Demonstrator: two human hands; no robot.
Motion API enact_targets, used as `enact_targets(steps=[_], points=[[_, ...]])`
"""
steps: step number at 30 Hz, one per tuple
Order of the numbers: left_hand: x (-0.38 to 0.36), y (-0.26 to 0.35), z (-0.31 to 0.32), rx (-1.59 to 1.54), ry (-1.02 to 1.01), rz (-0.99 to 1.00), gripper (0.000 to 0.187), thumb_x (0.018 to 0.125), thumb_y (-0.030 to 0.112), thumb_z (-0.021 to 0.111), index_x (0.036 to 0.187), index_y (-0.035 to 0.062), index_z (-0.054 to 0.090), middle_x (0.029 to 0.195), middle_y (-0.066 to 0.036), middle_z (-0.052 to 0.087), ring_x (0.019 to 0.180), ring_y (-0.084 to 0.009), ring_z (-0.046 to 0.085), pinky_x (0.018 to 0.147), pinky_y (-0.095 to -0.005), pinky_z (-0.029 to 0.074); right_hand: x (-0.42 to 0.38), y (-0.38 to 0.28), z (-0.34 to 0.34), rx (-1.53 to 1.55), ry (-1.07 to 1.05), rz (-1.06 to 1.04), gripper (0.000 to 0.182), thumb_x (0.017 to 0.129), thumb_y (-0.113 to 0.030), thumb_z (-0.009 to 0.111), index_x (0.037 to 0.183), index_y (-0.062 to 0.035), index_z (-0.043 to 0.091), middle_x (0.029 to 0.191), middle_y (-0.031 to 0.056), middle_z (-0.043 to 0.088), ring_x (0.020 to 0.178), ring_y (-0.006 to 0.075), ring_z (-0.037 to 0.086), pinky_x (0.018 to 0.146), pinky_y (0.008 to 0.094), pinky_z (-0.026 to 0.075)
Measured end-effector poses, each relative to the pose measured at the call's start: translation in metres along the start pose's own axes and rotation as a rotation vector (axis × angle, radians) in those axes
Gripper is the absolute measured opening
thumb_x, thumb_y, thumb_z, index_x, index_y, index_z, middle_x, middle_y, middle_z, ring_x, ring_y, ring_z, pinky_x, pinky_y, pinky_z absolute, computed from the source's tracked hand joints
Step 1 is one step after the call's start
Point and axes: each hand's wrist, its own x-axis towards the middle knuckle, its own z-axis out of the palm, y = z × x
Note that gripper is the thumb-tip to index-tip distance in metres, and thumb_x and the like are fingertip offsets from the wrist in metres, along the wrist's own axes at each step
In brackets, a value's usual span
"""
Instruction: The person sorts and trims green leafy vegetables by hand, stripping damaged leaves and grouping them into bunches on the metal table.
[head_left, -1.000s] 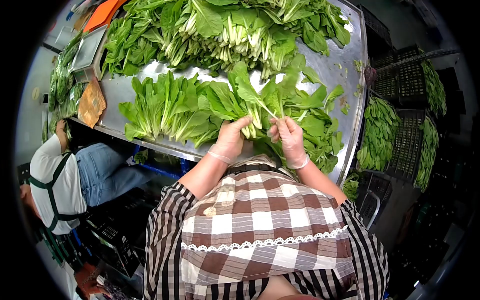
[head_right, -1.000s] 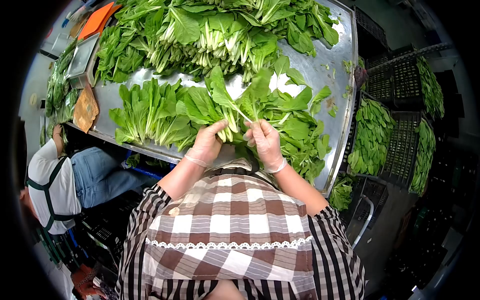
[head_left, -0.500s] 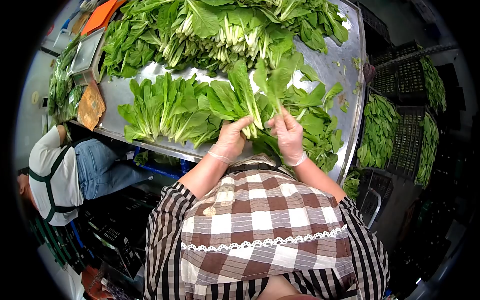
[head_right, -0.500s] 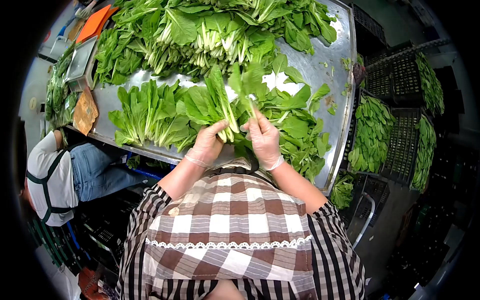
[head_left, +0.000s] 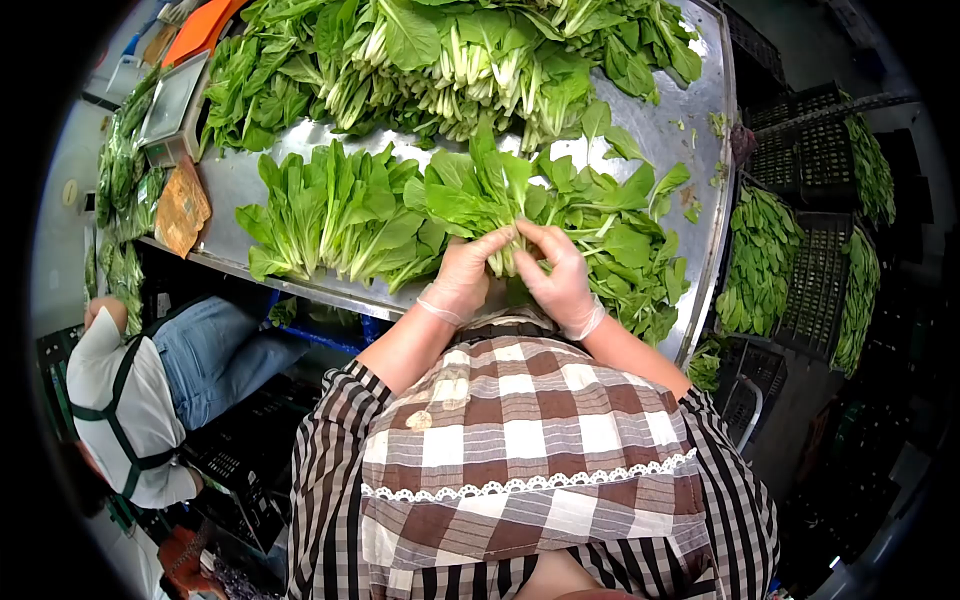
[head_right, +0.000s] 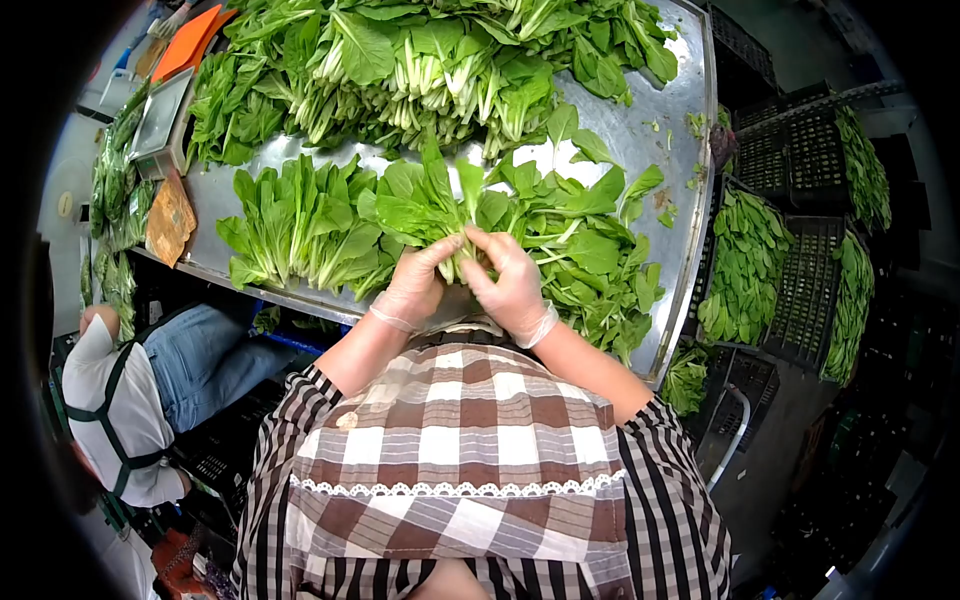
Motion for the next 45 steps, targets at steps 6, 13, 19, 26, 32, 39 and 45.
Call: enact_targets(steps=[6,13,19,26,32,39,45], points=[[0.003,-0.004,-0.006,-0.004,0.035,-0.003,0.036,0.084,0.005,0.069,0.119,-0.0003,0.059,0.111,-0.008,0.065,0.101,-0.0194,0.062,0.093,-0.0348,0.049,-0.01,0.026,0.011,0.761,0.174,0.467,0.013,0.088,0.001,0.068,0.101,-0.0012,0.068,0.09,0.001,0.067,0.076,0.0067,0.06,0.07,0.0208,0.05],[0.011,-0.002,-0.023,-0.113,-0.005,0.052,0.032,0.088,0.013,0.066,0.115,-0.0023,0.06,0.112,-0.011,0.065,0.106,-0.0221,0.06,0.1,-0.0374,0.045,-0.019,0.029,0.0,0.62,0.295,0.46,0.021,0.092,-0.006,0.066,0.111,0.0011,0.065,0.087,0.0045,0.067,0.072,0.0078,0.06,0.066,0.0202,0.049],[0.01,-0.001,-0.033,-0.201,-0.132,-0.117,0.03,0.09,0.018,0.063,0.111,-0.003,0.061,0.106,-0.013,0.067,0.102,-0.0239,0.062,0.097,-0.0376,0.046,-0.01,0.023,-0.019,0.805,-0.331,1.008,0.036,0.097,-0.03,0.062,0.116,0.0014,0.061,0.079,0.0106,0.067,0.058,0.0123,0.056,0.057,0.0246,0.046],[-0.001,0.004,-0.026,0.039,-0.071,-0.021,0.026,0.086,0.011,0.069,0.108,-0.0015,0.066,0.103,-0.011,0.069,0.096,-0.0205,0.064,0.085,-0.0327,0.052,0.003,0.017,0.001,1.129,-0.128,0.879,0.019,0.093,-0.016,0.067,0.105,-0.0037,0.061,0.089,0.0027,0.063,0.072,0.01,0.056,0.067,0.0234,0.046],[-0.021,0.037,-0.017,0.03,0.041,0.194,0.04,0.08,0.005,0.075,0.116,0.0001,0.057,0.102,-0.008,0.067,0.075,-0.0172,0.065,0.066,-0.0292,0.053,0.0,0.012,-0.005,1.09,-0.109,0.864,0.011,0.092,-0.013,0.068,0.096,-0.0054,0.06,0.082,0.0045,0.064,0.064,0.0115,0.056,0.061,0.0251,0.047],[-0.059,0.157,-0.068,0.541,0.362,0.553,0.053,0.075,0.009,0.08,0.122,0.0016,0.056,0.111,-0.007,0.066,0.1,-0.0212,0.063,0.091,-0.0336,0.051,-0.023,0.087,-0.028,-0.014,-0.396,0.652,0.025,0.082,-0.014,0.075,0.102,-0.0039,0.064,0.076,0.0068,0.067,0.062,0.0167,0.062,0.058,0.0301,0.048],[-0.022,0.191,-0.171,1.575,0.675,0.502,0.075,0.074,0.02,0.079,0.137,-0.0023,0.044,0.127,-0.024,0.055,0.117,-0.0383,0.055,0.102,-0.0407,0.045,-0.014,0.047,-0.025,-0.527,-0.231,-0.01,0.043,0.068,-0.019,0.083,0.109,-0.0144,0.069,0.099,0.0065,0.065,0.09,0.026,0.062,0.081,0.0409,0.048]])
